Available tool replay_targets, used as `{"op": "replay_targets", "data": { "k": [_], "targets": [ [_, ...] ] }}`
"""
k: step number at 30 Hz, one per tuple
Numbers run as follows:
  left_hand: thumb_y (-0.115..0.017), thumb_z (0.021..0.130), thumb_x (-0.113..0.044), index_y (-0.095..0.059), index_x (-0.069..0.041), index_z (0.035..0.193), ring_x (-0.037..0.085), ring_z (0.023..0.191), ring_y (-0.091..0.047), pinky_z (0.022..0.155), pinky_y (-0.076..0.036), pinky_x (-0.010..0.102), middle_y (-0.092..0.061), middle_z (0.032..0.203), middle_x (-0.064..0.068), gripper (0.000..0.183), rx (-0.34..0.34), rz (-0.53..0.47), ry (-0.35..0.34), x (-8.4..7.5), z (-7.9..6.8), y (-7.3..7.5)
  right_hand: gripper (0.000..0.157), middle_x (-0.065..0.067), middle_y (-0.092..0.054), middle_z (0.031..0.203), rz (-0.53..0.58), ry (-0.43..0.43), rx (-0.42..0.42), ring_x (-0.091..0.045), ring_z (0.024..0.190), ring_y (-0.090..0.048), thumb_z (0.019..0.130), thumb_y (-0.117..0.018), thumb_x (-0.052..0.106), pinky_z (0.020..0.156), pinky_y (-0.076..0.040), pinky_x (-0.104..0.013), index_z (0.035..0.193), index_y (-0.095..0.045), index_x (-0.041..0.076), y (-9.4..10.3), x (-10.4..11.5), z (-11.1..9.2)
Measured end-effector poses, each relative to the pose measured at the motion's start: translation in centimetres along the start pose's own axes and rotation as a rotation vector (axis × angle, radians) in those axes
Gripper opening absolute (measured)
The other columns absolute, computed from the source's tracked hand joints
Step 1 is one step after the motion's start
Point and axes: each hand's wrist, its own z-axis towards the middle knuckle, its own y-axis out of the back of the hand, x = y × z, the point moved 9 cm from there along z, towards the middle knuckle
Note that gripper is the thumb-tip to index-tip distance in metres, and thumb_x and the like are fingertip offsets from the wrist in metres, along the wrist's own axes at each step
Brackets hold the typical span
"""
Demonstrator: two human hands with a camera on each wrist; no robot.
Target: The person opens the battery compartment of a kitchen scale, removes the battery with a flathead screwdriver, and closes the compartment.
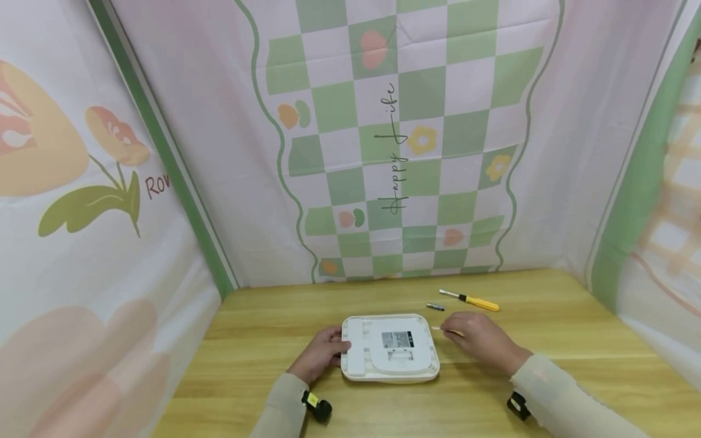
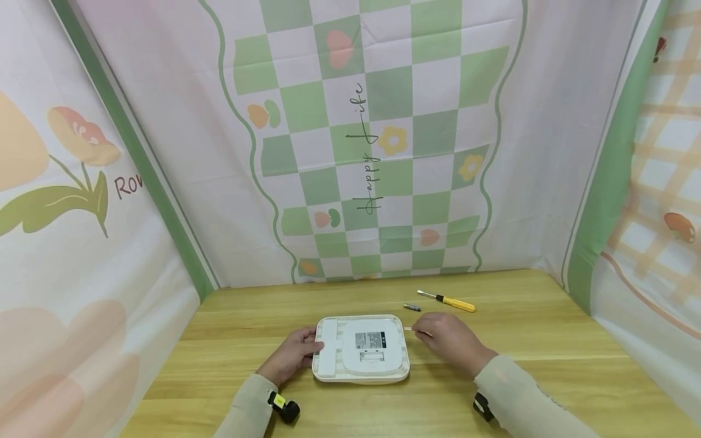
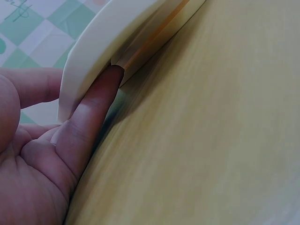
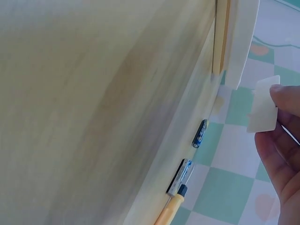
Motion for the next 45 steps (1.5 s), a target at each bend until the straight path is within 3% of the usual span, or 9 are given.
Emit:
{"op": "replay_targets", "data": {
  "k": [8,23,31,45],
  "targets": [
    [-0.061,0.096,-0.010,-0.043,0.004,0.140,0.026,0.096,-0.065,0.078,-0.057,0.039,-0.065,0.111,0.013,0.050,-0.004,0.012,0.001,0.0,0.0,0.1,0.021,0.004,-0.070,0.087,0.012,0.042,-0.054,-0.013,0.078,-0.066,0.069,-0.082,0.001,0.069,-0.057,-0.032,0.086,-0.074,0.011,0.1,1.1,0.3],
    [-0.060,0.096,-0.009,-0.042,0.005,0.141,0.026,0.097,-0.065,0.078,-0.057,0.038,-0.065,0.111,0.013,0.050,-0.011,0.017,0.005,-0.3,-0.3,0.0,0.022,0.006,-0.069,0.087,0.027,0.080,-0.056,-0.011,0.078,-0.065,0.067,-0.085,0.002,0.067,-0.056,-0.028,0.084,-0.074,0.012,-0.2,3.0,0.6],
    [-0.060,0.096,-0.009,-0.042,0.005,0.141,0.026,0.096,-0.065,0.079,-0.057,0.038,-0.065,0.111,0.013,0.050,-0.010,0.011,0.009,-0.1,-0.3,-0.1,0.024,0.000,-0.069,0.090,0.047,0.129,-0.061,-0.015,0.082,-0.065,0.064,-0.085,-0.001,0.071,-0.056,-0.030,0.083,-0.074,0.010,-0.4,4.1,0.9],
    [-0.060,0.096,-0.009,-0.040,0.006,0.142,0.026,0.097,-0.065,0.079,-0.057,0.038,-0.065,0.112,0.013,0.052,-0.004,0.011,-0.005,-0.1,-0.2,-0.1,0.023,-0.001,-0.069,0.094,0.080,0.150,-0.008,-0.015,0.088,-0.064,0.069,-0.082,0.000,0.076,-0.056,-0.033,0.086,-0.073,0.011,-1.2,5.9,1.6]
  ]
}}
